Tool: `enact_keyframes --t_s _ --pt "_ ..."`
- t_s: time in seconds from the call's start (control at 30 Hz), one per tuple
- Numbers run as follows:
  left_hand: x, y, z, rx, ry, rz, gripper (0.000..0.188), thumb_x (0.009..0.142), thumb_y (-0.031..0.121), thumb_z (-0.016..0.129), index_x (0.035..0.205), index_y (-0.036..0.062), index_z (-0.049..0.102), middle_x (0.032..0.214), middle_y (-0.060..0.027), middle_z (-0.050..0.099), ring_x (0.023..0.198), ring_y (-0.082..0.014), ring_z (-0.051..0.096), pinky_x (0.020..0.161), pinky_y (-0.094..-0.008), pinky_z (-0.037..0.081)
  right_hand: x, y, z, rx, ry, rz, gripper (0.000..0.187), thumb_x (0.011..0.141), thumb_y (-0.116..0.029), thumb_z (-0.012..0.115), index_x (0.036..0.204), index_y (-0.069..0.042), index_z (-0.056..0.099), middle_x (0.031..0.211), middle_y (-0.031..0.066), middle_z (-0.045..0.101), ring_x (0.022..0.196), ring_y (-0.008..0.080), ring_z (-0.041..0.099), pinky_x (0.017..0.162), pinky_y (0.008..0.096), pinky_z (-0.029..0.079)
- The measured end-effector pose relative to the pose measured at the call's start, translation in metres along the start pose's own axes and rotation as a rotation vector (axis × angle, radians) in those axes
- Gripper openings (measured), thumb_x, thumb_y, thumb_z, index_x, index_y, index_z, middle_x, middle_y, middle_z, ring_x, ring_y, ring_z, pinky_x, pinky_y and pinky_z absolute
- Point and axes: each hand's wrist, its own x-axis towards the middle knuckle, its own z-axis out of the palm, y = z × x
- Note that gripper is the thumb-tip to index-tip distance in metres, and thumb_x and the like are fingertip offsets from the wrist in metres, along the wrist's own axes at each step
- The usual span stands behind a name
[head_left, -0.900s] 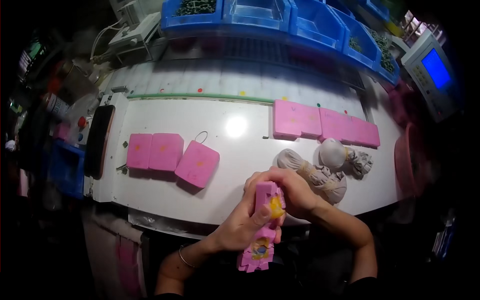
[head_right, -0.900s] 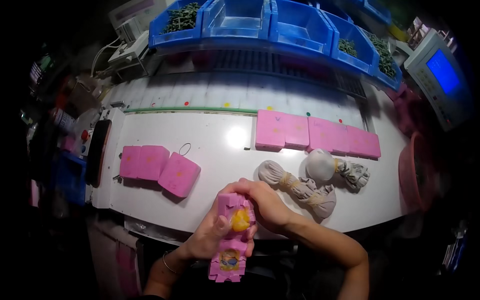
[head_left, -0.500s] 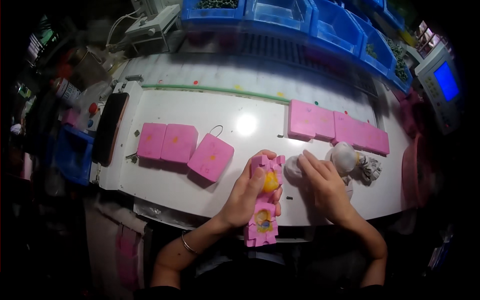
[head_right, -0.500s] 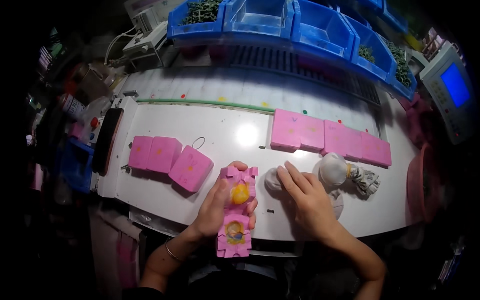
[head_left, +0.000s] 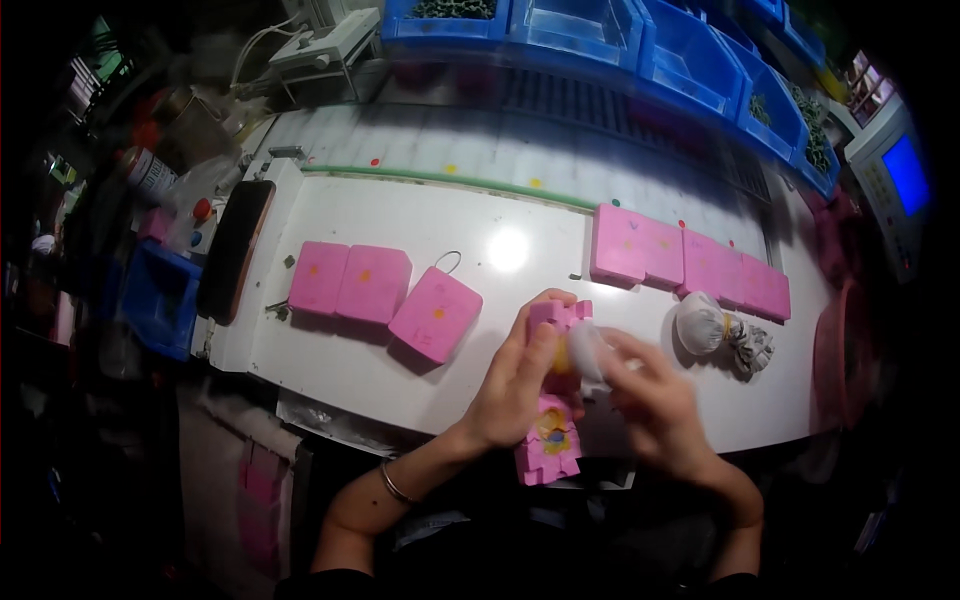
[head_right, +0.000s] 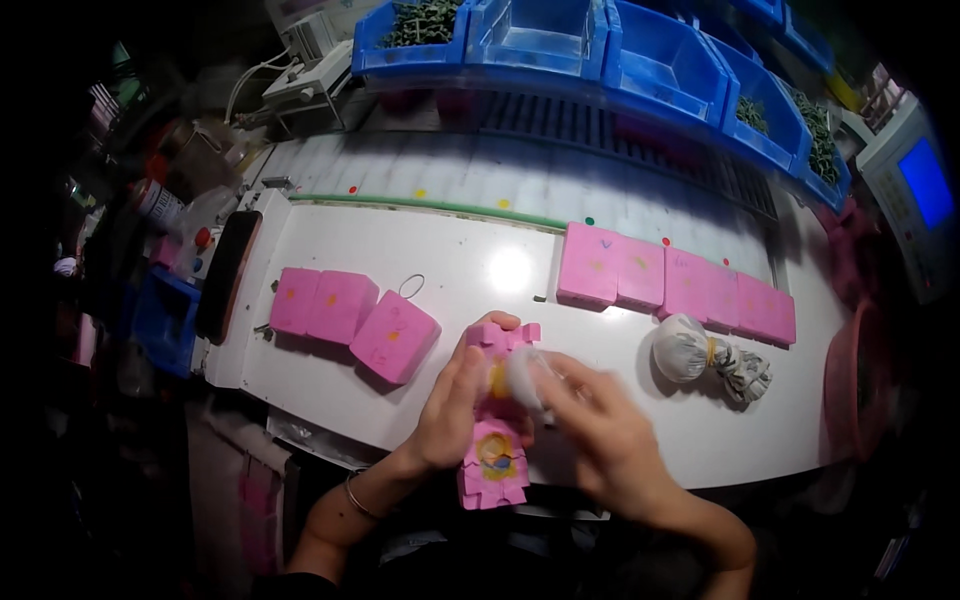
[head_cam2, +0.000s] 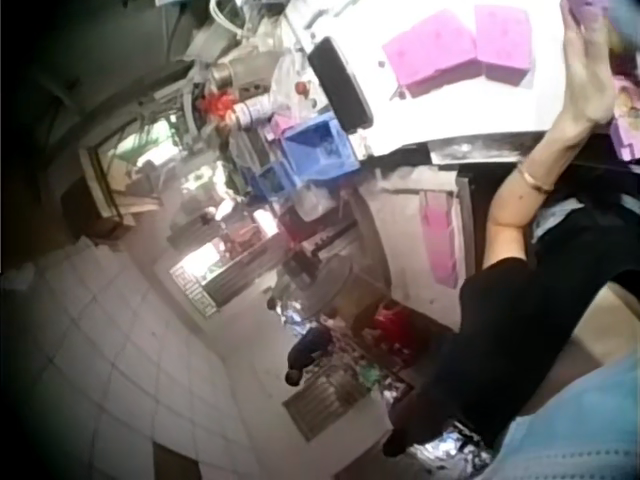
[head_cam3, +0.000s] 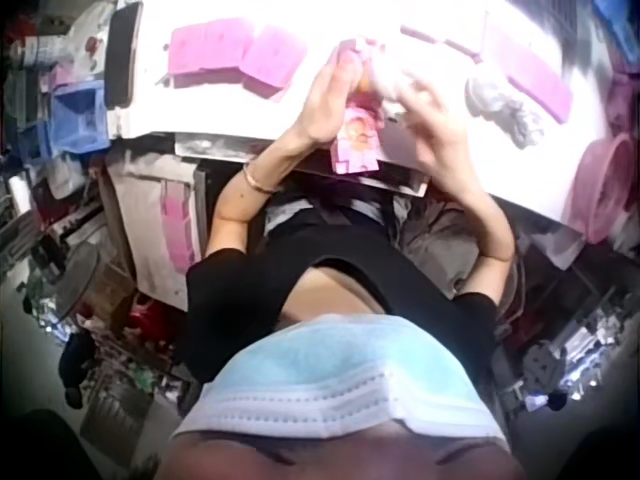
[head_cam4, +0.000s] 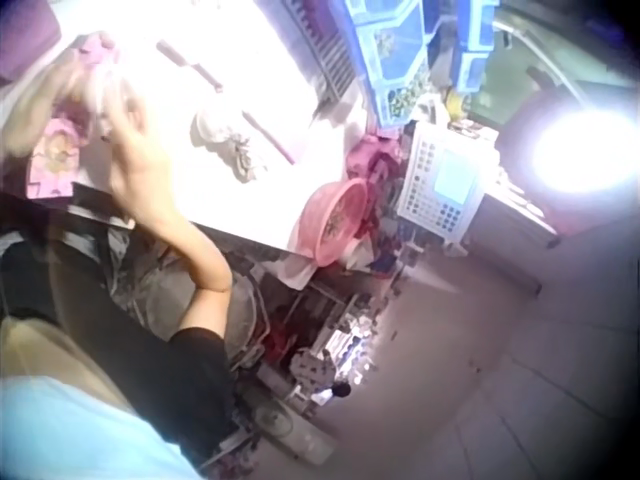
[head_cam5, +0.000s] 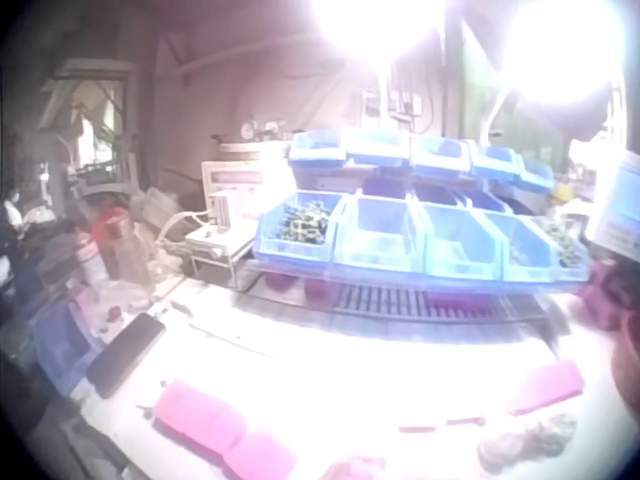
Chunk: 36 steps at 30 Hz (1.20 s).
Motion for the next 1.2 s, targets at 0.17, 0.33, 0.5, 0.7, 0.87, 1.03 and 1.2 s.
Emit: enact_keyframes --t_s 0.17,0.33,0.5,0.7,0.87,1.03,1.2 --pt "-0.002 0.003 0.003 0.021 -0.004 -0.020 0.039 0.104 0.032 0.025 0.131 0.0054 0.033 0.097 -0.0079 0.054 0.076 -0.0116 0.058 0.063 -0.0252 0.051 0.006 -0.001 -0.004 -0.046 -0.017 -0.072 0.067 0.065 0.016 0.052 0.129 -0.005 0.052 0.132 0.0158 0.051 0.102 0.0339 0.056 0.084 0.0353 0.048" --pt "0.004 -0.004 0.001 0.205 0.064 0.080 0.041 0.104 0.031 0.019 0.130 0.0041 0.036 0.099 -0.0094 0.055 0.077 -0.0118 0.058 0.067 -0.0245 0.051 0.011 -0.008 0.007 -0.322 0.029 -0.245 0.067 0.061 0.013 0.057 0.127 -0.003 0.054 0.133 0.0131 0.052 0.098 0.0309 0.055 0.083 0.0355 0.050" --pt "0.004 -0.002 0.001 0.270 0.106 0.052 0.045 0.104 0.032 0.015 0.131 0.0015 0.035 0.100 -0.0111 0.056 0.077 -0.0141 0.060 0.068 -0.0258 0.052 0.022 -0.007 -0.008 -0.396 0.108 -0.306 0.062 0.063 0.007 0.061 0.124 -0.004 0.056 0.131 0.0121 0.054 0.094 0.0310 0.056 0.079 0.0341 0.051" --pt "0.008 0.002 0.001 -0.017 0.094 -0.162 0.048 0.103 0.038 0.018 0.130 0.0052 0.040 0.103 -0.0136 0.057 0.081 -0.0187 0.062 0.068 -0.0316 0.054 0.021 -0.004 -0.002 -0.474 0.055 -0.344 0.061 0.062 0.007 0.062 0.121 -0.004 0.058 0.127 0.0110 0.057 0.091 0.0288 0.057 0.075 0.0338 0.051" --pt "0.013 0.005 -0.001 -0.415 0.138 -0.420 0.053 0.098 0.053 0.030 0.127 0.0091 0.040 0.093 -0.0106 0.056 0.072 -0.0209 0.060 0.060 -0.0343 0.055 0.025 0.003 -0.008 -0.592 0.395 -0.501 0.051 0.063 0.003 0.067 0.113 -0.004 0.066 0.119 0.0082 0.063 0.092 0.0294 0.059 0.079 0.0345 0.052" --pt "0.013 0.017 0.005 -0.354 0.063 -0.460 0.057 0.096 0.055 0.034 0.127 0.0069 0.037 0.101 -0.0120 0.058 0.073 -0.0206 0.062 0.058 -0.0343 0.055 0.019 0.016 -0.005 -0.843 0.102 -0.660 0.035 0.075 -0.014 0.059 0.108 -0.012 0.070 0.125 0.0021 0.060 0.098 0.0259 0.057 0.076 0.0351 0.046" --pt "0.013 0.014 0.006 -0.377 0.118 -0.487 0.055 0.096 0.054 0.035 0.124 0.0066 0.040 0.098 -0.0133 0.058 0.068 -0.0212 0.062 0.059 -0.0353 0.056 0.019 0.014 -0.013 -0.937 0.178 -0.733 0.034 0.071 -0.013 0.063 0.104 -0.009 0.071 0.124 0.0029 0.060 0.097 0.0264 0.057 0.076 0.0345 0.044"
